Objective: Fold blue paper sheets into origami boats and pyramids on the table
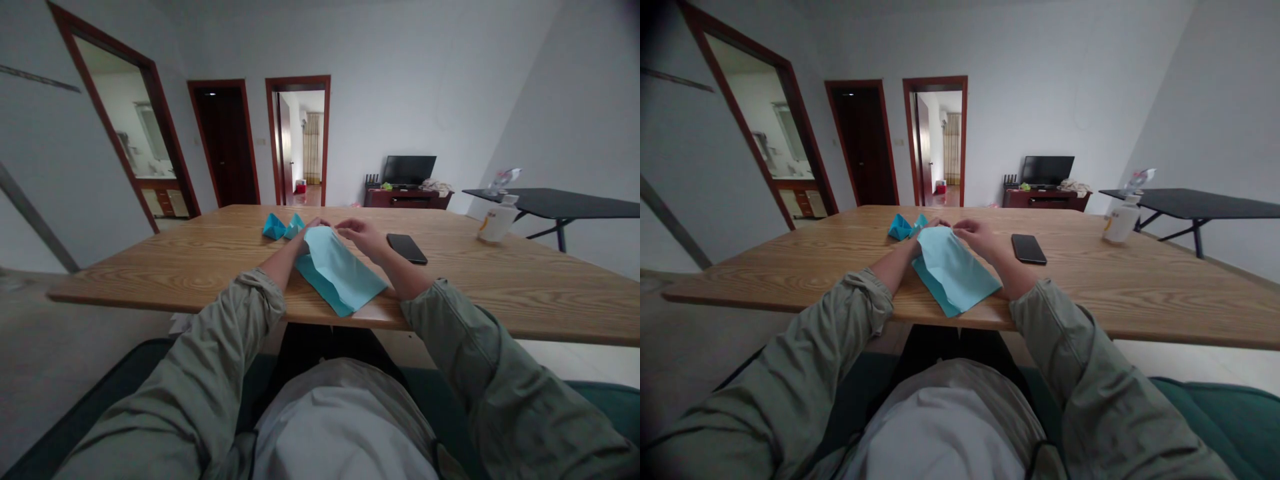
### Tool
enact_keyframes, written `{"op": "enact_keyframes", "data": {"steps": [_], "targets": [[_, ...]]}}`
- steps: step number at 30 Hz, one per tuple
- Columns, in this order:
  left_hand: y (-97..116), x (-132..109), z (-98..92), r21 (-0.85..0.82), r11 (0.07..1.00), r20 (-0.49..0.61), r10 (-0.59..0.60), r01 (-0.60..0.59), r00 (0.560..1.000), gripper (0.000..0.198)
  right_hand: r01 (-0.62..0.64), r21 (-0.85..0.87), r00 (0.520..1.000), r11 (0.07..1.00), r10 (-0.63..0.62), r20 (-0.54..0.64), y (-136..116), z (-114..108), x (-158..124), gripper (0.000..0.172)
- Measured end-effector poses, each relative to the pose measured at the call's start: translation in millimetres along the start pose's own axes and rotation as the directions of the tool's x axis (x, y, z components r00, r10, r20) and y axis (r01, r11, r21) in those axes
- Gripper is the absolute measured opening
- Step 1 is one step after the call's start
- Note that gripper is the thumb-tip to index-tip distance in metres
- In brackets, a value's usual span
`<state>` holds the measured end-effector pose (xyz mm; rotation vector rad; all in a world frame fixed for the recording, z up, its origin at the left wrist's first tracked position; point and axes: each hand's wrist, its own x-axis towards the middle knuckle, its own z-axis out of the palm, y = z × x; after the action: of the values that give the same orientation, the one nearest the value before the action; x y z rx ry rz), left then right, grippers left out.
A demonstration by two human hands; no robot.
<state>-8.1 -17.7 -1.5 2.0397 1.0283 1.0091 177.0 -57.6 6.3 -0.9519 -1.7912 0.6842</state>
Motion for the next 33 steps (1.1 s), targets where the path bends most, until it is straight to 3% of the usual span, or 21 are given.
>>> {"op": "enact_keyframes", "data": {"steps": [3,6,8,12,17,24,28,33], "targets": [[-6.4,2.4,-4.0,-0.199,0.978,-0.012,-0.059,0.055,0.998,0.038,-0.067,-0.104,0.998,0.992,0.067,0.002,7.6,1.1,1.8,0.041],[-11.5,6.0,-4.0,-0.325,0.944,-0.021,-0.066,0.056,0.998,0.041,-0.216,-0.16,0.973,0.963,0.226,0.047,13.1,1.7,1.0,0.055],[-12.7,7.2,-3.0,-0.344,0.938,-0.051,-0.061,0.04,0.997,0.042,-0.277,-0.217,0.95,0.936,0.301,0.087,14.3,0.7,-0.4,0.05],[-9.6,4.8,-5.1,-0.317,0.947,-0.095,-0.091,0.057,0.991,0.026,-0.231,-0.309,0.955,0.923,0.277,0.111,16.8,-3.6,-1.1,0.027],[-2.2,-5.0,-11.6,-0.198,0.956,0.064,-0.21,0.218,0.976,0.041,-0.157,-0.382,0.961,0.911,0.231,0.154,28.3,-7.8,3.1,0.027],[-3.4,-4.9,-4.6,0.073,0.996,0.175,-0.067,0.055,0.982,0.03,-0.081,-0.448,0.955,0.89,0.197,0.22,27.0,-7.4,2.5,0.034],[-12.4,1.9,-6.4,0.108,0.994,0.11,-0.004,-0.008,0.994,0.033,-0.082,-0.476,0.951,0.875,0.212,0.225,21.9,-6.7,0.0,0.042],[-20.8,9.9,-19.3,0.177,0.982,-0.14,0.098,-0.072,0.985,0.03,-0.139,-0.449,0.941,0.883,0.259,0.219,19.3,-10.3,-0.5,0.052]]}}
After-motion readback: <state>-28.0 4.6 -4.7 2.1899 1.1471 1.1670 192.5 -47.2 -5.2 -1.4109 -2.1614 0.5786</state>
